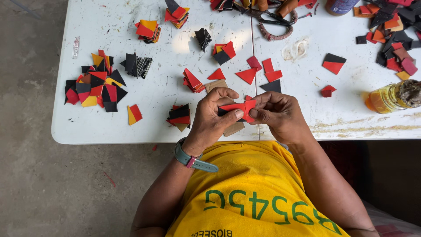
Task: The person assembles small colored foam pieces by hand on a white table. They pick up red, black, and yellow triangular and rectangular pieces, align them, and press them together to form layered units. The person occasionally uses a small brush to apply adhesive from a jar to the pieces before joining them.
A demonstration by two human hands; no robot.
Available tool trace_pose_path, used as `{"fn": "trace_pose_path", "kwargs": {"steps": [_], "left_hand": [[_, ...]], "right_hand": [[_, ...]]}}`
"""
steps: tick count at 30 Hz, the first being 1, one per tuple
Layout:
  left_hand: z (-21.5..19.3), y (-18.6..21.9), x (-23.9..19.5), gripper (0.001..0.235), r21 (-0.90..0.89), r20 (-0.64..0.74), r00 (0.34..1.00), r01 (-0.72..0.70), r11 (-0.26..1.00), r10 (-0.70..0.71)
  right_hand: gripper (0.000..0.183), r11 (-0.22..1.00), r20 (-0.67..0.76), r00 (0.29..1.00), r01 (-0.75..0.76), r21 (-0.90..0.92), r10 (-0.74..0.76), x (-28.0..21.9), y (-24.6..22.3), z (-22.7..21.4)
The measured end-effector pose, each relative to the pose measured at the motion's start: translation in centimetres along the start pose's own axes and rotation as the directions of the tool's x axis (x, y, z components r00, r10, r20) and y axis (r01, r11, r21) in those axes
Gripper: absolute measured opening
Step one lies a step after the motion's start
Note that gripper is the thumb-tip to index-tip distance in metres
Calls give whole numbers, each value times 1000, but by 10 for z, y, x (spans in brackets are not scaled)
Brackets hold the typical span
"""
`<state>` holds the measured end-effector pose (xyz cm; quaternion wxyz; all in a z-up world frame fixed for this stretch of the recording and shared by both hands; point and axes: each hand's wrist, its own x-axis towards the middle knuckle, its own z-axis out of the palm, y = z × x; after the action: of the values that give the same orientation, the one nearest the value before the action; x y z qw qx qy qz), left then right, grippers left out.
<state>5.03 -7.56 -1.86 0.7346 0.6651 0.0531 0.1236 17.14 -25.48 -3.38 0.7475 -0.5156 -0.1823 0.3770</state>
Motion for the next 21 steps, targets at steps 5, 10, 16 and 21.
{"fn": "trace_pose_path", "kwargs": {"steps": [5,10,16,21], "left_hand": [[-2,-9,2,33,49,10,989,-149,988,149],[2,1,-1,31,60,-16,990,-142,988,143],[13,13,-7,33,360,-119,986,-70,931,120],[18,-1,-4,27,411,-123,981,-86,907,149]], "right_hand": [[18,987,-1,1000,-14,158,15,4,14,-6],[17,999,-41,999,8,-33,-9,3,9,0],[12,957,-25,996,76,-280,-86,0,5,9],[12,855,-57,979,140,-500,-194,-1,23,15]]}}
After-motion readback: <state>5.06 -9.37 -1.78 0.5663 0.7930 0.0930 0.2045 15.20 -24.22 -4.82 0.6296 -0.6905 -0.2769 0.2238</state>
